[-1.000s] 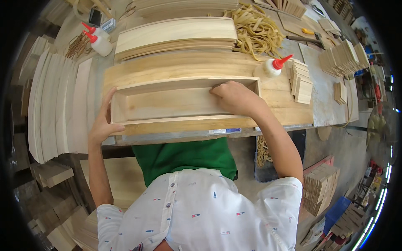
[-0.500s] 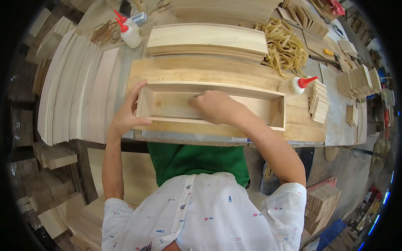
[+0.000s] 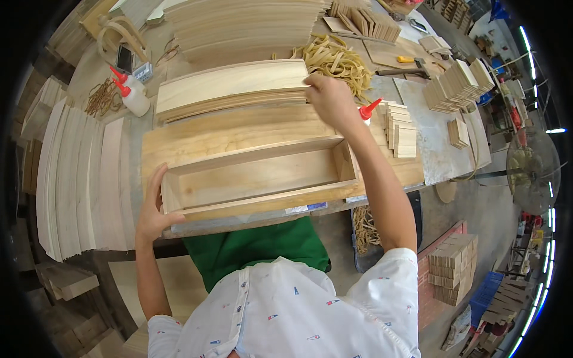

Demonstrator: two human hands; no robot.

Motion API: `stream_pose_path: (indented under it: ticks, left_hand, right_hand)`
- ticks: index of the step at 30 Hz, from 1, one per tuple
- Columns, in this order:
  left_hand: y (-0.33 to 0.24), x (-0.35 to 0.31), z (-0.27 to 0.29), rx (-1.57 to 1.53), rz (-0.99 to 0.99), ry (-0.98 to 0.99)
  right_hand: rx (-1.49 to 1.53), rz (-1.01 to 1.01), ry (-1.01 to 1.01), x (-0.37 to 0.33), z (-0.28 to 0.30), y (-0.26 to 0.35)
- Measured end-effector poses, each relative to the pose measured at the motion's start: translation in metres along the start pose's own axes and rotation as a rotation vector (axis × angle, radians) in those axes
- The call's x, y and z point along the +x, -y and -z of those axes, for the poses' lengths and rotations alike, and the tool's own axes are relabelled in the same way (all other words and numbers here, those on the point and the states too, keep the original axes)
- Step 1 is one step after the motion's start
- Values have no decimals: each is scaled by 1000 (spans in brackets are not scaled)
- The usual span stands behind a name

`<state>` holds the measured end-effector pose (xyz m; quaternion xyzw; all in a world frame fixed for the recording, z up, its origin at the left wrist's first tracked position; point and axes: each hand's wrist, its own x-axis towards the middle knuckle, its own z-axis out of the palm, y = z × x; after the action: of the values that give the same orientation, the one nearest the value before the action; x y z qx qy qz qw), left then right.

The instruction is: Gluing and joining wooden panels to assemble rectangular storage boxes.

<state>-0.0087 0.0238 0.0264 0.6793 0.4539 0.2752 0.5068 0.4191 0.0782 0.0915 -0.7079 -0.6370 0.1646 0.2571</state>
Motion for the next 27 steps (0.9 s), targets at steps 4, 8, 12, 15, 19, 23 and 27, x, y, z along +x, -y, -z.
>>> stream_pose_path:
  ticks: [4, 8, 12, 15, 19, 23, 27]
  left_hand:
    - [0, -2, -10, -128, -54, 9]
    - [-1, -22, -2, -215, 98, -61]
    - [7, -40, 13, -200, 22, -310]
    - [10, -53, 24, -236, 14, -413]
    - [2, -54, 24, -205, -11, -469]
    - [-14, -45, 16, -145, -19, -531]
    - [-42, -31, -3, -164, -107, -520]
  right_hand:
    - [-415, 143, -192, 57, -25, -87]
    - [-534, 179, -62, 77, -38, -88]
    - [-478, -13, 42, 111, -12, -97]
    - [-70, -81, -156, 116, 18, -87]
    - [-10, -47, -139, 113, 45, -83]
    - [304, 33, -231, 106, 60, -78]
    - [558, 114, -125, 57, 57, -25]
